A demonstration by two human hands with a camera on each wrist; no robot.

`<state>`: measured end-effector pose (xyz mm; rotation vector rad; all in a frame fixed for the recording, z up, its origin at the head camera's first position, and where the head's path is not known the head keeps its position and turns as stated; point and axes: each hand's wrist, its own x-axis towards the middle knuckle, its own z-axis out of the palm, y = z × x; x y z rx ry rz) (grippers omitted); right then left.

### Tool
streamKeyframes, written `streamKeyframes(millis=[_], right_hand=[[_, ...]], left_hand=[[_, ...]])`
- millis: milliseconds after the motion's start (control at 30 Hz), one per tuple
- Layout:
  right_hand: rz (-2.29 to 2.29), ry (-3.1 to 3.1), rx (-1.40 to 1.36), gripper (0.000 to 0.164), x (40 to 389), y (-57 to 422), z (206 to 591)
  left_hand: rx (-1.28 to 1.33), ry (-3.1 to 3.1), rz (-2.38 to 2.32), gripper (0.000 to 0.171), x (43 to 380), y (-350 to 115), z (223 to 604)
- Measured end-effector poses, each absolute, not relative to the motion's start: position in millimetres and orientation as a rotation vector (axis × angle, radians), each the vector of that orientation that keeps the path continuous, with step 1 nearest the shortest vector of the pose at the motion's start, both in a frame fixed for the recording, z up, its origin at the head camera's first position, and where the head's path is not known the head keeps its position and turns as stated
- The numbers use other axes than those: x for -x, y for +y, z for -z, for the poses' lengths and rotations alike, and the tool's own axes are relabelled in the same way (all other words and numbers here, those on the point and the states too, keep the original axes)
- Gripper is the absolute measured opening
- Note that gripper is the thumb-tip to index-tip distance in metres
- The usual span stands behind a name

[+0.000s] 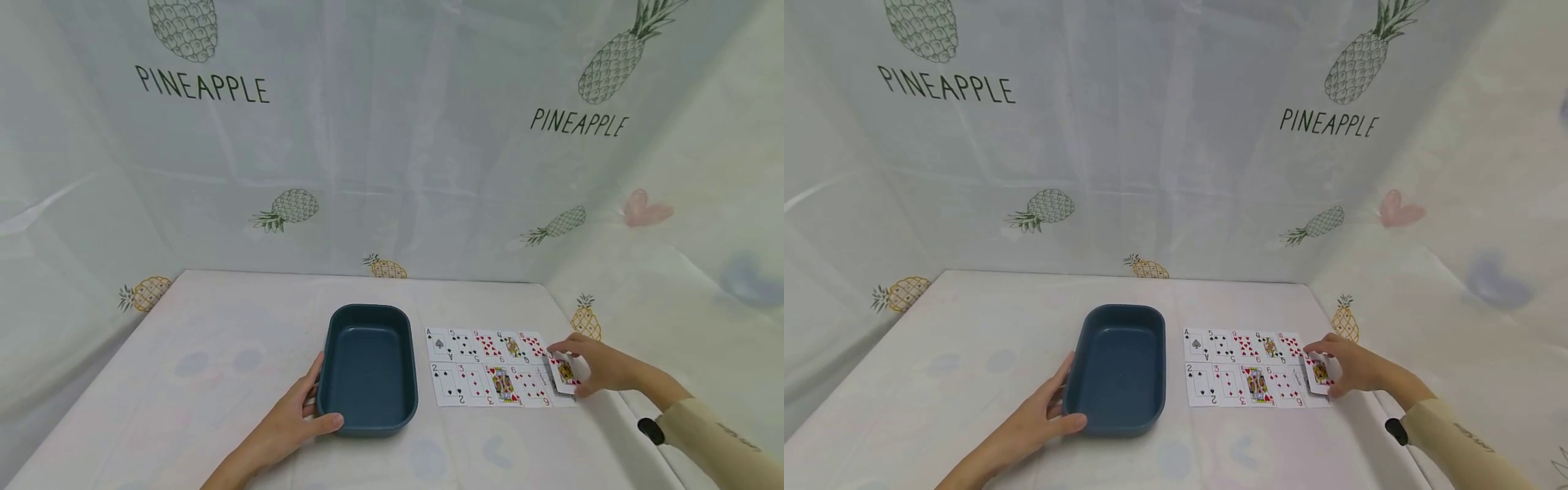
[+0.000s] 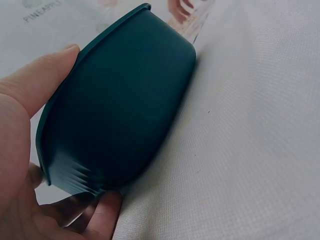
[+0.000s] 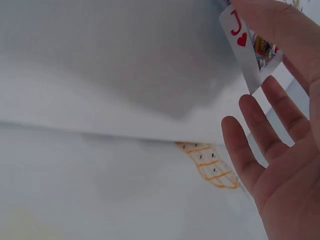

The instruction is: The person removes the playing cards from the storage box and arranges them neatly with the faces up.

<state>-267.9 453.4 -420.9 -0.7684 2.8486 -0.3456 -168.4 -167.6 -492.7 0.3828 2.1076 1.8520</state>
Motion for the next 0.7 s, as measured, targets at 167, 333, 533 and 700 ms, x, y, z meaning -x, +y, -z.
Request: streamKeyframes(millis=[167, 333, 533, 700], right_hand=[[0.269, 2.848, 0.738, 0.082, 268, 465, 424], [0.226, 2.837, 0.637, 0.081, 269, 473, 423], [0.218, 2.821, 0.575, 0.078, 266, 479, 424], [0.232, 2.804, 0.561, 0.079, 264, 479, 427]], left_hand=[[-0.387, 2.105, -1.861, 0.106, 168, -168, 493], [-0.399, 2.096, -1.866, 0.105, 169, -169, 494], [-0.389, 2.100, -1.858, 0.106, 168, -168, 494], [-0.393, 2.102, -1.858, 0.106, 167, -168, 493]])
